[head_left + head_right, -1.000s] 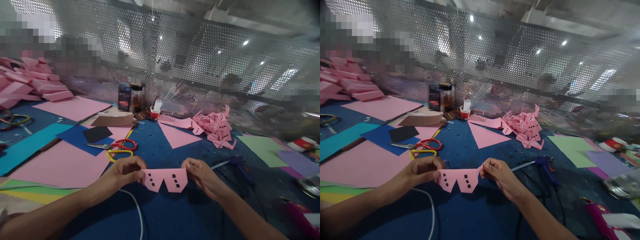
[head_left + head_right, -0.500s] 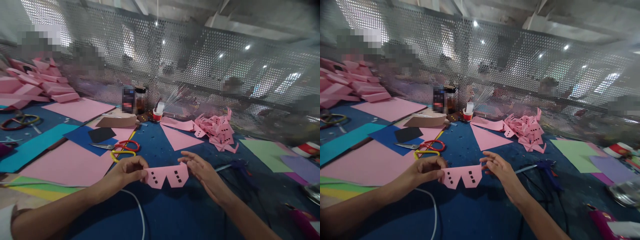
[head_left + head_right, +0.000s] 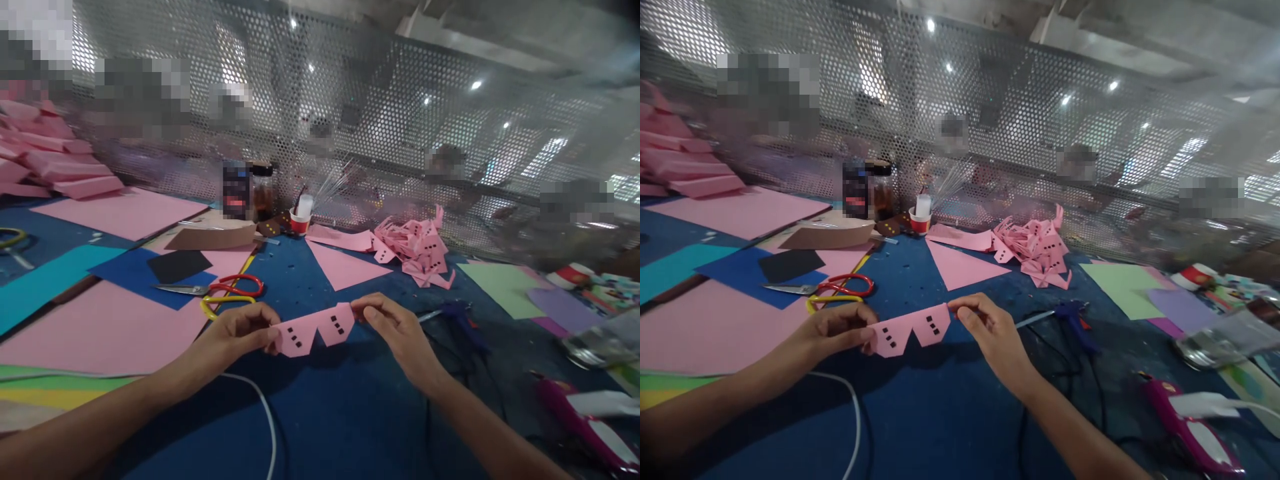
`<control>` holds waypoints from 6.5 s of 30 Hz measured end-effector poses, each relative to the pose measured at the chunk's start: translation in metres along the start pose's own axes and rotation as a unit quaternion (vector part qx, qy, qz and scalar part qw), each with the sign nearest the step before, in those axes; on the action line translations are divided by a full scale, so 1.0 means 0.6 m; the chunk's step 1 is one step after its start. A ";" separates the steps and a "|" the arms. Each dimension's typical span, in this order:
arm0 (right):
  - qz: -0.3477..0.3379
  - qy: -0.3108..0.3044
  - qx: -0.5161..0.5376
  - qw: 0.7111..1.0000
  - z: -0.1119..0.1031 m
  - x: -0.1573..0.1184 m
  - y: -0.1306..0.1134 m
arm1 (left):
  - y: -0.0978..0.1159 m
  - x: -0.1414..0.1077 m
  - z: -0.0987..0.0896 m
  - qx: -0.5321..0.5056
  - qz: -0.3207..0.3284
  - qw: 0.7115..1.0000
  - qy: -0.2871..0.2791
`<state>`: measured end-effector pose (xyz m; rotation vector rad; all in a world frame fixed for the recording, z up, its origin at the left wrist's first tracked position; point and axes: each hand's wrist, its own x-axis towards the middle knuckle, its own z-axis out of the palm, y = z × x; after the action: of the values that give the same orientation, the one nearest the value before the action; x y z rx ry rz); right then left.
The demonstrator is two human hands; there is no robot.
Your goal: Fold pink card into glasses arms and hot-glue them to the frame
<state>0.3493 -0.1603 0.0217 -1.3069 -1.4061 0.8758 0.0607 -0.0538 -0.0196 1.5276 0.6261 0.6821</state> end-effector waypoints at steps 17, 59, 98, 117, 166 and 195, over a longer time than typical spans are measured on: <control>-0.027 -0.024 -0.094 0.995 0.007 -0.006 0.007 | 0.023 -0.009 0.007 0.045 -0.019 0.999 -0.018; -0.054 0.023 -0.127 0.990 -0.007 0.002 -0.009 | 0.018 -0.013 -0.002 0.067 -0.041 0.996 0.028; -0.033 0.333 -0.536 0.775 -0.275 0.284 0.059 | -0.007 0.002 -0.014 0.141 -0.051 0.985 0.083; -0.165 -0.014 -0.478 0.863 -0.060 0.176 0.034 | 0.015 -0.011 0.000 0.188 -0.010 0.981 0.048; -0.047 -0.216 -0.447 0.867 -0.035 0.120 0.037 | -0.030 -0.028 -0.022 0.336 0.054 0.938 0.062; 0.102 -0.183 -0.046 0.977 -0.011 0.119 0.020 | 0.002 -0.026 0.000 0.310 0.055 0.948 0.051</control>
<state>0.3636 -0.0891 0.0252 -1.4297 -1.6289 1.2524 0.0502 -0.0655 -0.0195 2.1315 0.8935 0.6862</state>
